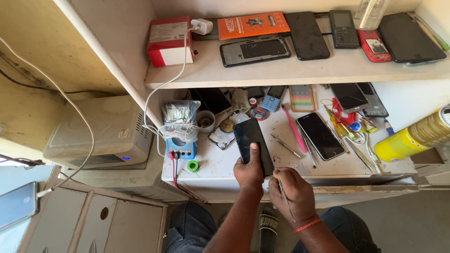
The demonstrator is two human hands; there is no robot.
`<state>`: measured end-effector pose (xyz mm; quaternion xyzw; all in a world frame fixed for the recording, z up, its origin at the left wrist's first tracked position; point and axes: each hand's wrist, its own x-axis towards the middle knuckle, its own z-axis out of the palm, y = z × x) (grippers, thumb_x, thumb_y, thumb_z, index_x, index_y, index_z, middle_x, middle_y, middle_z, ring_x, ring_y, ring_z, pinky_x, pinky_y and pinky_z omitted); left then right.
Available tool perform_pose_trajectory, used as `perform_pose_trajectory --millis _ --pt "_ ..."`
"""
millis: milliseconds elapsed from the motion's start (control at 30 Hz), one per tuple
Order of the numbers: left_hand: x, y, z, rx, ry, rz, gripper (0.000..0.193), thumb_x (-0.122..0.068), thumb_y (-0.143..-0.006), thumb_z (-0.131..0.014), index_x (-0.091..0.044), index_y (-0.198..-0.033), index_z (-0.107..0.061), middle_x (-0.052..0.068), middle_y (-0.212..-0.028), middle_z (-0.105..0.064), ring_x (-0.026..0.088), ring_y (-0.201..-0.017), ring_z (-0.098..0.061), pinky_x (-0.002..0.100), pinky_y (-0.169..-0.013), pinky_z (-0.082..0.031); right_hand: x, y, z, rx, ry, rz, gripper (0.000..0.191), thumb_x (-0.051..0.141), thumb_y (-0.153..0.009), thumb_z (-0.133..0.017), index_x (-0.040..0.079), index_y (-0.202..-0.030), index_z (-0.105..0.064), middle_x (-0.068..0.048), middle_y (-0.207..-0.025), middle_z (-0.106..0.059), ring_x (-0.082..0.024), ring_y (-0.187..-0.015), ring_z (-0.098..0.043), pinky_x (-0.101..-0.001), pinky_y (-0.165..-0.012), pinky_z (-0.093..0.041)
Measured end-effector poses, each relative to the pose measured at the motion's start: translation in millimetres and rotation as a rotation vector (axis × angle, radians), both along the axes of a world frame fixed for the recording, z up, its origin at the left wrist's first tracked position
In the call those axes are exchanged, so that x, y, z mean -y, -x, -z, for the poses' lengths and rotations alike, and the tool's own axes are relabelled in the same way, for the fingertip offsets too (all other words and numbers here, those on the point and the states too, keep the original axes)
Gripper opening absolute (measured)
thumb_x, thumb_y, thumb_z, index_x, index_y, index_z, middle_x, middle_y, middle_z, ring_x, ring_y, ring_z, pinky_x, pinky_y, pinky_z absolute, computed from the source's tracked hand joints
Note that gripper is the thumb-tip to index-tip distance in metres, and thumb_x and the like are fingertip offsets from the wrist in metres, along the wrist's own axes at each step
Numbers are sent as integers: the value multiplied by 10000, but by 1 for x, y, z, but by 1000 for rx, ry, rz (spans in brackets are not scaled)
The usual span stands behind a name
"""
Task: The person works at a cluttered repair bench, holding a smartphone and using a small metal tool to pry along the edge of the device, working around its frame and back cover. They reposition the phone repeatedly and continue prying and manipulating its edges throughout the clip.
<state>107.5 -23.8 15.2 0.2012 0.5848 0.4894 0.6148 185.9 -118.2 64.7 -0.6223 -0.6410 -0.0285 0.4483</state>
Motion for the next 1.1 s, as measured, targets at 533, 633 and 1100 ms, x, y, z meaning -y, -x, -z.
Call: perform_pose_trajectory --millis 533,633,1100 --pt "-2 1 -6 20 100 -39 636 -565 -813 -801 27 -1004 -668 116 -810 -654 226 -658 -547 399 -592 -450 -8 -10 5 -182 -81 -59 191 -22 -785 -753 35 -943 -662 -134 -930 -737 -261 -809 -754 -318 -719 -596" --pt "-2 -5 1 26 29 -114 636 -566 -764 -810 16 -998 -700 87 -853 -740 166 -717 -658 344 -663 -566 -6 -11 1 -113 -27 -74 205 -21 -766 -734 44 -935 -639 -131 -901 -721 -307 -764 -730 -347 -660 -584" --pt "-10 -14 29 -336 70 -165 828 -753 -700 -730 55 -875 -701 124 -765 -741 226 -696 -669 385 -704 -554 -18 3 5 -14 59 119 136 28 -746 -681 74 -825 -580 -128 -821 -659 -384 -644 -649 -444 -558 -549"
